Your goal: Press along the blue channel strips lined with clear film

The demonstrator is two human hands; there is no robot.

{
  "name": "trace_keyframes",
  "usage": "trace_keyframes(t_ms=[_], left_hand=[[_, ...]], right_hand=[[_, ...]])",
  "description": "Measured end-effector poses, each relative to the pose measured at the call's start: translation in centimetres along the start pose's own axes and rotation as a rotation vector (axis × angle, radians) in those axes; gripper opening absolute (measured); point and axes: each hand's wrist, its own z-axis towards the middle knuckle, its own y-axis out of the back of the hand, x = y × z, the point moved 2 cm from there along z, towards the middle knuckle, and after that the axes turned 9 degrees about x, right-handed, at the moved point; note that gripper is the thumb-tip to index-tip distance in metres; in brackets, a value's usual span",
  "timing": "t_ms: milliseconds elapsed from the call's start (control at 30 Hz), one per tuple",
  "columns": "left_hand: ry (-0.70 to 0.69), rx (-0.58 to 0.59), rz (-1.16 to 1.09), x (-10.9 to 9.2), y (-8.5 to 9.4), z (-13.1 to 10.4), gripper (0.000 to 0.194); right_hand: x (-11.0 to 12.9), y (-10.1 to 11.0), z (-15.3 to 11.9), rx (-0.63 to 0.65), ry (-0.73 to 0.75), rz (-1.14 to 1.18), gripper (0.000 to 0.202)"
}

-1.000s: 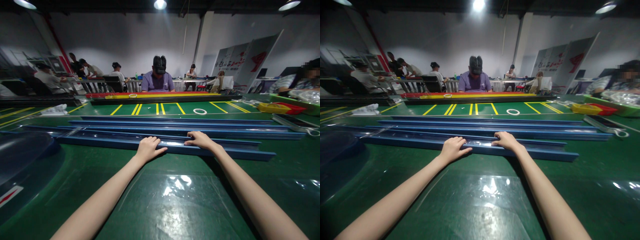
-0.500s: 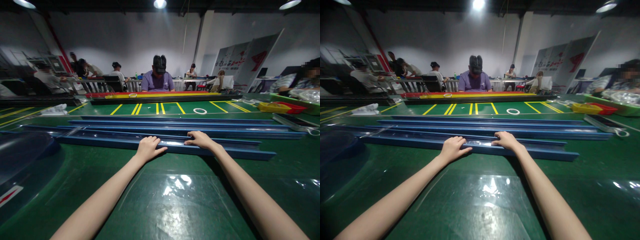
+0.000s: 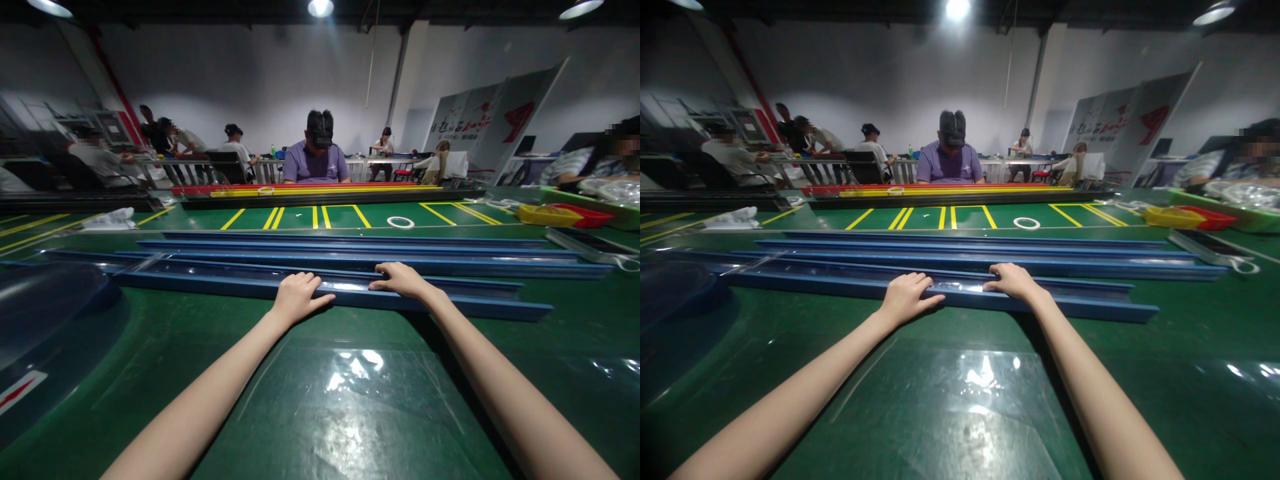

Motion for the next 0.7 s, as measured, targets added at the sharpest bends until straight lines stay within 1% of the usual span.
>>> trace_keyframes(t_ms=[500, 700], left_hand=[[0.004, 0.002, 0.015, 0.00, 0.02, 0.02, 0.047], [0.005, 0.001, -0.011, 0.01, -0.02, 0.02, 0.046]], right_hand=[[0.07, 0.05, -0.05, -0.004, -0.002, -0.020, 0.043], [0.06, 0.05, -0.04, -0.004, 0.007, -0.007, 0.042]])
